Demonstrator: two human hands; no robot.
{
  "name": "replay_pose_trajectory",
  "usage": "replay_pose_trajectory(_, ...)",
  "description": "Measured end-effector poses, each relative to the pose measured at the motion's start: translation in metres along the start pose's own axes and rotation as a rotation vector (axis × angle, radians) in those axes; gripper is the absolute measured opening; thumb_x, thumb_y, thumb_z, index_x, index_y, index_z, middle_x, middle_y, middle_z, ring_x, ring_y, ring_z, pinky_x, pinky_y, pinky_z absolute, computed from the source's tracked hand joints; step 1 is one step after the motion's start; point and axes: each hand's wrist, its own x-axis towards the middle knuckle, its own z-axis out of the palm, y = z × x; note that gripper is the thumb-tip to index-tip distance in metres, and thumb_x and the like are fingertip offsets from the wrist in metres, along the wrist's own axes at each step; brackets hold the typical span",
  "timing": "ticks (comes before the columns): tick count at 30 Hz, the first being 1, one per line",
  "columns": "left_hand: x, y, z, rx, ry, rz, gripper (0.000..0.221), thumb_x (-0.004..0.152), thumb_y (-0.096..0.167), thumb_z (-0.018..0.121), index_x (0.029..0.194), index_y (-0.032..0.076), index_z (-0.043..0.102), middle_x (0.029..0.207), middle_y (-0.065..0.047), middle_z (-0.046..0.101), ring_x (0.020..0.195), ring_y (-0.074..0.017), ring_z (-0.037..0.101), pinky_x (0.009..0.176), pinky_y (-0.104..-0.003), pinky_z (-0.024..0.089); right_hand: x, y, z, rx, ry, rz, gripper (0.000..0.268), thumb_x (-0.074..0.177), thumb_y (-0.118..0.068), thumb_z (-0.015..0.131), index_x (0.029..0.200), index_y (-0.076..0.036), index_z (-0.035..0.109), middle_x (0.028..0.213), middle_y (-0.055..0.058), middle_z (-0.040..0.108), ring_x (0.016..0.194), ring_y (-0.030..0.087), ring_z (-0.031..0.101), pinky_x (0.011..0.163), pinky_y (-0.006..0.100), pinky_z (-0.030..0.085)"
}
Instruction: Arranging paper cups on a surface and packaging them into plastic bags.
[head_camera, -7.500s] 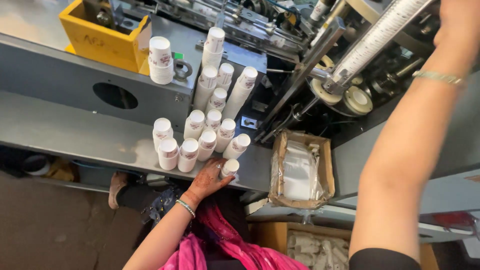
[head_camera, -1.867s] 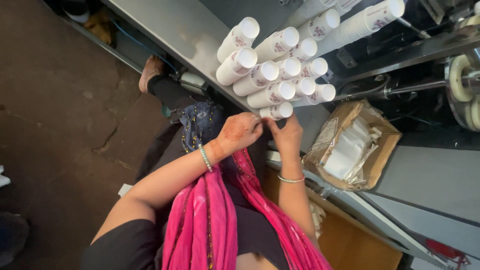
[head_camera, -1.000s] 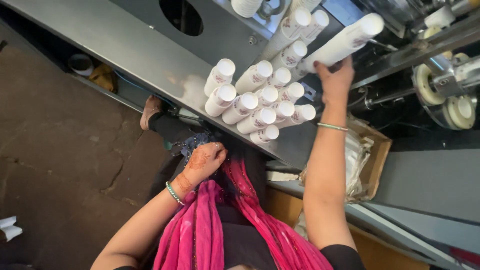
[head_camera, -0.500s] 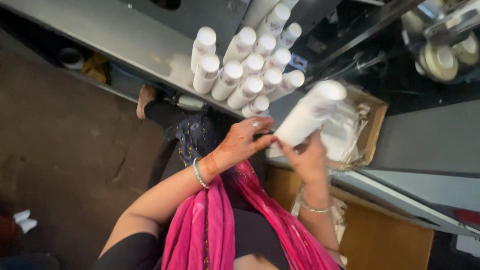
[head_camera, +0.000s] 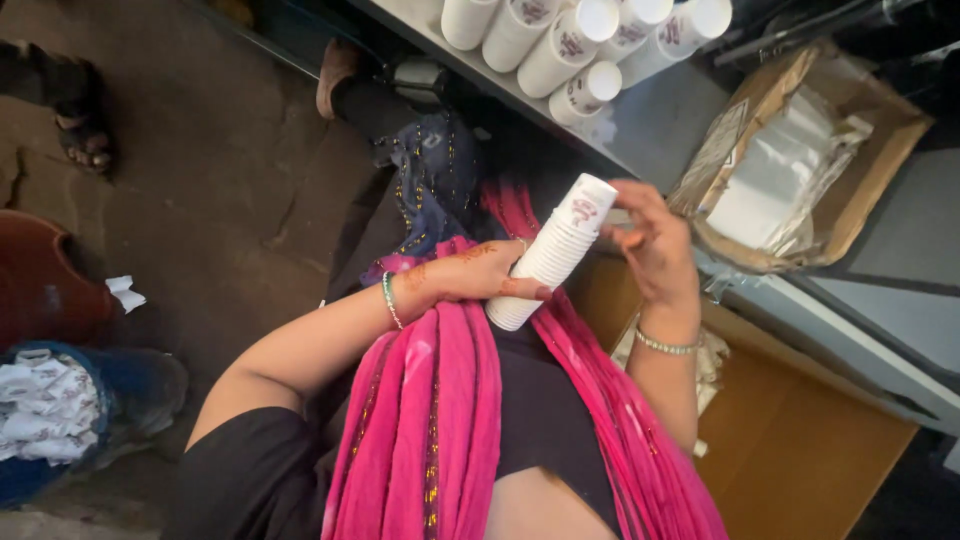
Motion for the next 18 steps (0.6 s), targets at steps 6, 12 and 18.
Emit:
replay_pose_trajectory(6, 0.0, 0.01, -0.007, 0.083, -0.054, 0.006, 0.068, 0.083, 0.052, 0.076, 0.123, -0.002, 0.063, 0.113, -0.016, 0.073, 0.109, -0.0228, 0.07, 0.095, -0.034, 0.053, 0.009, -0.002, 0.01, 0.038, -0.076, -0.071, 0.046, 0.093, -0.013, 0.078, 0.133, 0.003, 0.062, 0.134, 0.007, 0.06, 0.126, 0.017, 0.058, 0.107, 0.033, 0.052)
replay_pose_trajectory(12, 0.016, -0.013, 0.001, -0.672, -0.183, -0.073, 0.055, 0.093, 0.041, 0.073, 0.127, -0.001, 0.062, 0.113, -0.009, 0.071, 0.102, -0.0159, 0.068, 0.089, -0.03, 0.055, -0.005, 0.0, 0.012, 0.178, -0.076, 0.076, 0.054, 0.085, -0.012, 0.087, 0.128, 0.001, 0.057, 0.12, 0.012, 0.067, 0.111, 0.021, 0.066, 0.101, 0.035, 0.055)
replay_pose_trajectory(18, 0.022, -0.012, 0.007, -0.843, -0.103, -0.051, 0.045, 0.092, 0.035, 0.076, 0.119, 0.0, 0.064, 0.1, -0.007, 0.07, 0.085, -0.0127, 0.067, 0.073, -0.027, 0.054, -0.012, -0.005, 0.018, 0.183, -0.071, 0.041, 0.061, 0.083, -0.021, 0.091, 0.128, 0.001, 0.056, 0.124, 0.014, 0.068, 0.116, 0.022, 0.067, 0.105, 0.036, 0.055)
